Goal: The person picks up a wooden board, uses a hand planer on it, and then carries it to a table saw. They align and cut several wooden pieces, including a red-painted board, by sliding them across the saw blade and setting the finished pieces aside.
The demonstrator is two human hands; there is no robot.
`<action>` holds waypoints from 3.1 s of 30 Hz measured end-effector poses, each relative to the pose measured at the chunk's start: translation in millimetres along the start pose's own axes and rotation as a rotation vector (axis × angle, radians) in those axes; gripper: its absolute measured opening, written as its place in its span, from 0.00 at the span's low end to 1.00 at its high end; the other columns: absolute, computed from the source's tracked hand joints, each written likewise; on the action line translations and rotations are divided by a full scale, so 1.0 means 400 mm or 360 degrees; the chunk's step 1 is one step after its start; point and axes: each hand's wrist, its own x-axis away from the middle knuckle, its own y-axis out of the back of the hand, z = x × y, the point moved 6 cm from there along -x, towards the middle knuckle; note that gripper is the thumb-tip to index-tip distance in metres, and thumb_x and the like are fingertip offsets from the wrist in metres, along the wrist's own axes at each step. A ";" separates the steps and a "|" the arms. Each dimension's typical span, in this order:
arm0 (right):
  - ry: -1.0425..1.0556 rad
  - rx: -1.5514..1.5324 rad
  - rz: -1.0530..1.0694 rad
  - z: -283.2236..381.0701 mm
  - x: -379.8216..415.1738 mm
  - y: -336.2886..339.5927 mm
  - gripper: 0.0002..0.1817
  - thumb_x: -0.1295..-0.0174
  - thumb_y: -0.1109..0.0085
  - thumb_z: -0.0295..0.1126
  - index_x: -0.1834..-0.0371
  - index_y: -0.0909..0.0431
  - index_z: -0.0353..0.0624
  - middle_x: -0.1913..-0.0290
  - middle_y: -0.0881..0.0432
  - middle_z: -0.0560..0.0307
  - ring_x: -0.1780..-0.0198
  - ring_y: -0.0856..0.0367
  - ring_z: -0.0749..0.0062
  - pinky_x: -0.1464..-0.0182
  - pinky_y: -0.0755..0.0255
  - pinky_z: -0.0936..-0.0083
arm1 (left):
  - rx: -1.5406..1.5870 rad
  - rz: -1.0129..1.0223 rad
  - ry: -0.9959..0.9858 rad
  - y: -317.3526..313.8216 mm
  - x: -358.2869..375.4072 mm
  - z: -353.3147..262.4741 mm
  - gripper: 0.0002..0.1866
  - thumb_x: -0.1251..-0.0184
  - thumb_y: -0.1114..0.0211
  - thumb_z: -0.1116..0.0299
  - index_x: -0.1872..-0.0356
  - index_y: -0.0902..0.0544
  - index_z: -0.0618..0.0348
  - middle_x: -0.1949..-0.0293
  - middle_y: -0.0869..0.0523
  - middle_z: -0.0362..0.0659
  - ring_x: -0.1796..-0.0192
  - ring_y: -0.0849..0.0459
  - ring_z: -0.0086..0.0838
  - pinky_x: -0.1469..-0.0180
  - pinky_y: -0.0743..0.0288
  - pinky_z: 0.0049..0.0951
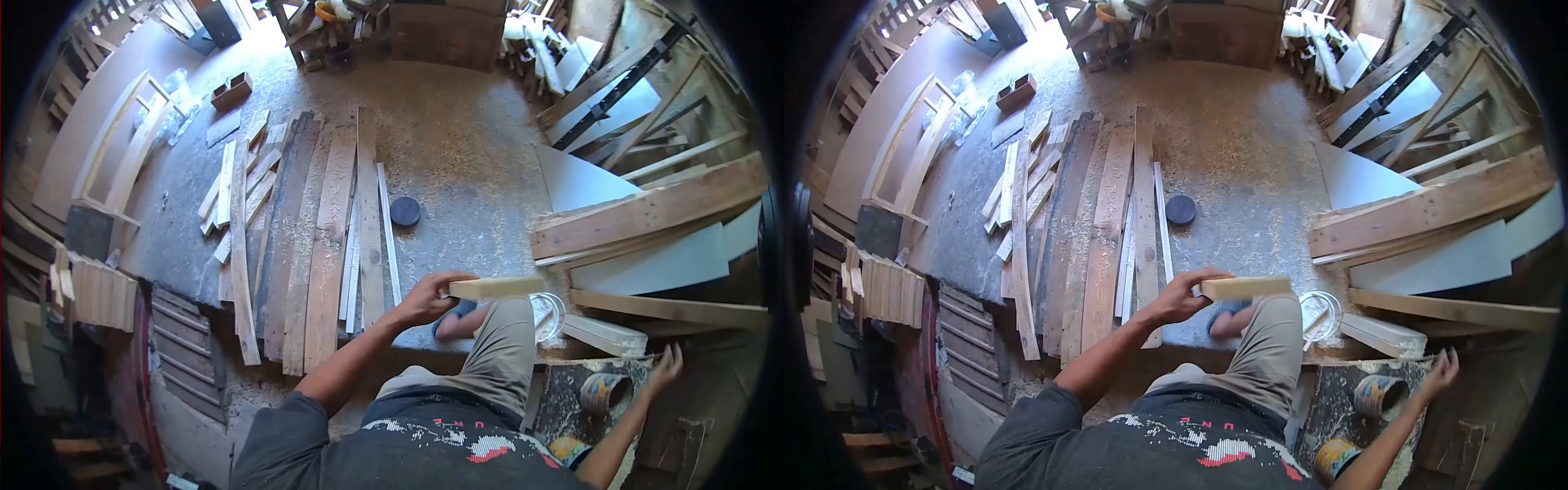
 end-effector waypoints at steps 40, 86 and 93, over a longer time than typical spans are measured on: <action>-0.0805 -0.1654 0.2064 2.058 -1.331 -2.376 0.35 0.29 0.46 0.28 0.22 0.50 0.39 0.31 0.29 0.55 0.32 0.31 0.70 0.32 0.36 0.71 | -0.1306 -0.0379 -0.0359 1.654 -2.172 -0.677 0.26 0.33 0.37 0.62 0.35 0.26 0.56 0.27 0.36 0.51 0.23 0.43 0.49 0.24 0.46 0.45; 0.1321 -0.0064 0.1838 2.467 -1.803 -3.488 0.37 0.44 0.33 0.47 0.31 0.31 0.48 0.31 0.30 0.47 0.26 0.39 0.54 0.27 0.59 0.40 | -0.1925 0.0154 0.0429 2.240 -3.271 -0.380 0.42 0.41 0.34 0.60 0.25 0.40 0.56 0.21 0.48 0.41 0.20 0.52 0.43 0.26 0.71 0.70; 0.1374 -0.0041 0.1851 2.480 -1.818 -3.502 0.37 0.43 0.34 0.47 0.30 0.32 0.48 0.31 0.30 0.47 0.26 0.39 0.55 0.27 0.61 0.37 | -0.1879 0.0122 0.0420 2.258 -3.290 -0.393 0.38 0.40 0.36 0.65 0.26 0.38 0.55 0.22 0.45 0.41 0.20 0.51 0.44 0.26 0.70 0.69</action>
